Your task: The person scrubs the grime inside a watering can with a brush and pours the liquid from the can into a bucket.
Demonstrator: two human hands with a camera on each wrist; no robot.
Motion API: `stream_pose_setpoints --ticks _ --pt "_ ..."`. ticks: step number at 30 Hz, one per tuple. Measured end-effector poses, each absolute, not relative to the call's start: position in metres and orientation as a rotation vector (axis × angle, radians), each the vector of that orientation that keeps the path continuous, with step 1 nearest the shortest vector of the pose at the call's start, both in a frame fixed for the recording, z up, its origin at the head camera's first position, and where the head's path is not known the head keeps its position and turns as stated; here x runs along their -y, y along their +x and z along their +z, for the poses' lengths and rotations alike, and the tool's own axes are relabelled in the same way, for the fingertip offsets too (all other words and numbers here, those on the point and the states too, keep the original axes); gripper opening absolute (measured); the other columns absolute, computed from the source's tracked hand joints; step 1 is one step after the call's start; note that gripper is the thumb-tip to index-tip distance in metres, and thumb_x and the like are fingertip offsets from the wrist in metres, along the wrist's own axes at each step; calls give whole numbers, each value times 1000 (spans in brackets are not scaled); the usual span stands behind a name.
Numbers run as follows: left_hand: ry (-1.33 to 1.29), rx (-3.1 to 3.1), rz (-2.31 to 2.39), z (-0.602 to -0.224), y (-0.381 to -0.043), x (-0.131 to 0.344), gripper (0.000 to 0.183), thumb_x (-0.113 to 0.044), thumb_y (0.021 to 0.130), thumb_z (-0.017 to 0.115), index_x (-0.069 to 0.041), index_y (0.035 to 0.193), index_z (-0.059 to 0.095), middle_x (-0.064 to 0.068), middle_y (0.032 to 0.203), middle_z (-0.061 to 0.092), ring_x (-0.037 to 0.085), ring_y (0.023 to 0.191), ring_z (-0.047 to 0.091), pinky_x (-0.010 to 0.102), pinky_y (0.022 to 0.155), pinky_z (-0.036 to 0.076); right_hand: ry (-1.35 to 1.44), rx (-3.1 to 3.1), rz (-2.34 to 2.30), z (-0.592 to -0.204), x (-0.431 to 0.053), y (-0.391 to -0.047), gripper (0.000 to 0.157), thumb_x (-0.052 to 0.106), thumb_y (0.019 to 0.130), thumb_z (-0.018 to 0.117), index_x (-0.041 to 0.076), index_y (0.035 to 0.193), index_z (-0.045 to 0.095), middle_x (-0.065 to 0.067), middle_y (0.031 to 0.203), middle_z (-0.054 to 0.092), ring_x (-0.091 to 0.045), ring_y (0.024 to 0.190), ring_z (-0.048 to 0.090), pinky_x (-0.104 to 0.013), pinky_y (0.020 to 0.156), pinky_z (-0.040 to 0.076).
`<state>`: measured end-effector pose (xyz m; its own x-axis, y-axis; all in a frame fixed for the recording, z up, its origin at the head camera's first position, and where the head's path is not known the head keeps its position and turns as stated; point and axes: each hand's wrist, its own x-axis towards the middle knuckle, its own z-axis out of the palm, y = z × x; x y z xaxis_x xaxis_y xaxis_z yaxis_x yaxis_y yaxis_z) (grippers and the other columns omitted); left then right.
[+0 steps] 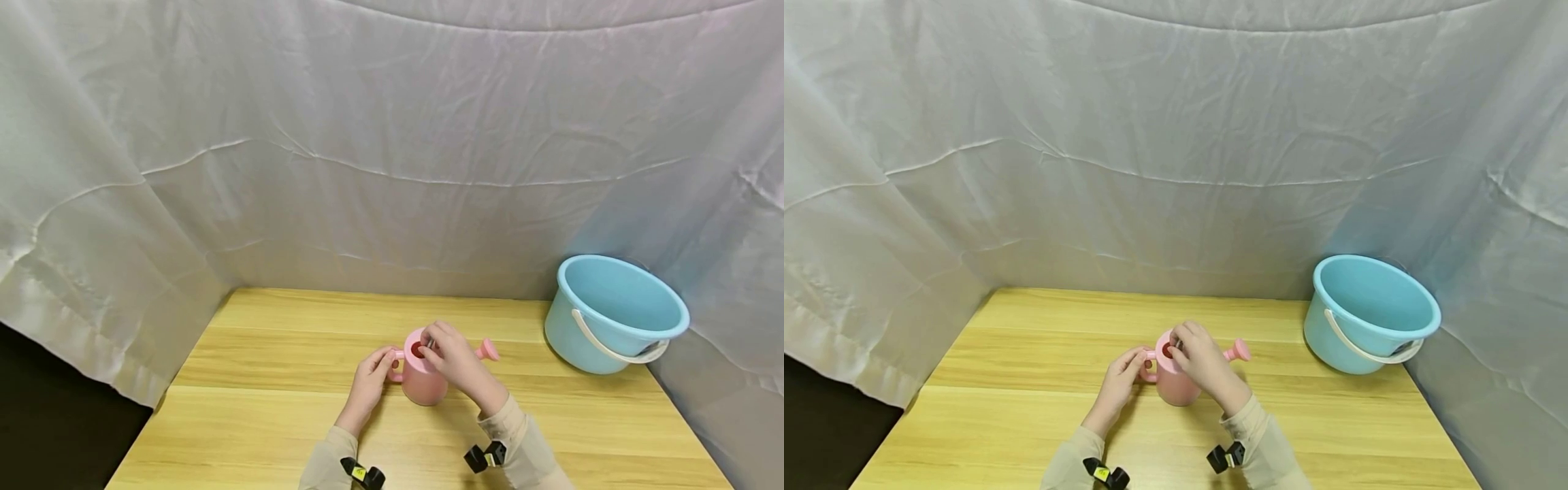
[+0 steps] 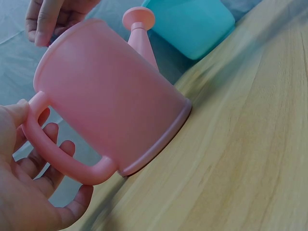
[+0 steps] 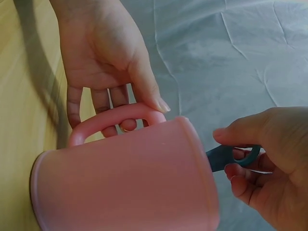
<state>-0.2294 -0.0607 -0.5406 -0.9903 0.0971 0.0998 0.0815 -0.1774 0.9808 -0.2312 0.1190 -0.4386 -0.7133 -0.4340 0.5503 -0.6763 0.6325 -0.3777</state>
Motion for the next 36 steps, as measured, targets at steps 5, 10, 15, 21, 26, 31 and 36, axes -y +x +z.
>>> stream_pose_setpoints --ticks 5,10,15,21,26,31,36 --pt "236 -2013 2401 -541 -229 61 41 -26 101 52 9 122 59 18 98 58 14 87 57 48 82 63 916 2374 751 -433 -121 -234 21 -6 76 74 6 85 59 -5 83 58 -16 77 53 -24 62 53" --pt "254 -2022 2410 -540 -229 60 40 -24 102 52 10 122 59 20 98 58 13 88 57 51 82 62 925 2357 758 -422 -122 -235 20 -4 78 74 5 88 61 -5 85 59 -17 80 57 -26 65 57" --pt "241 -2003 2419 -540 -229 60 38 -24 101 53 7 122 60 21 99 58 13 88 56 52 83 61 949 2326 784 -412 -123 -234 20 -5 79 73 5 92 61 -5 86 59 -16 78 57 -23 64 55" --pt "237 -2008 2410 -540 -229 60 39 -25 101 53 7 122 61 21 100 58 12 89 55 50 83 62 977 2283 781 -410 -122 -234 22 -7 78 72 4 93 62 -6 88 60 -16 79 57 -27 62 57" --pt "239 -2014 2411 -541 -230 60 40 -25 101 54 9 121 60 19 98 58 11 88 56 51 83 62 960 2317 769 -414 -123 -233 22 -5 78 74 4 94 63 -5 89 61 -17 80 58 -25 64 57" --pt "241 -2001 2413 -542 -230 60 41 -25 101 53 10 122 59 16 99 59 11 89 56 49 83 62 948 2339 784 -421 -123 -233 20 -5 78 73 5 92 63 -6 89 61 -16 80 58 -22 65 56" --pt "252 -2004 2412 -542 -230 61 43 -26 101 53 11 123 58 16 99 59 12 90 56 47 82 63 948 2346 795 -429 -124 -233 20 -4 76 76 4 90 63 -6 87 61 -15 78 55 -21 63 54"
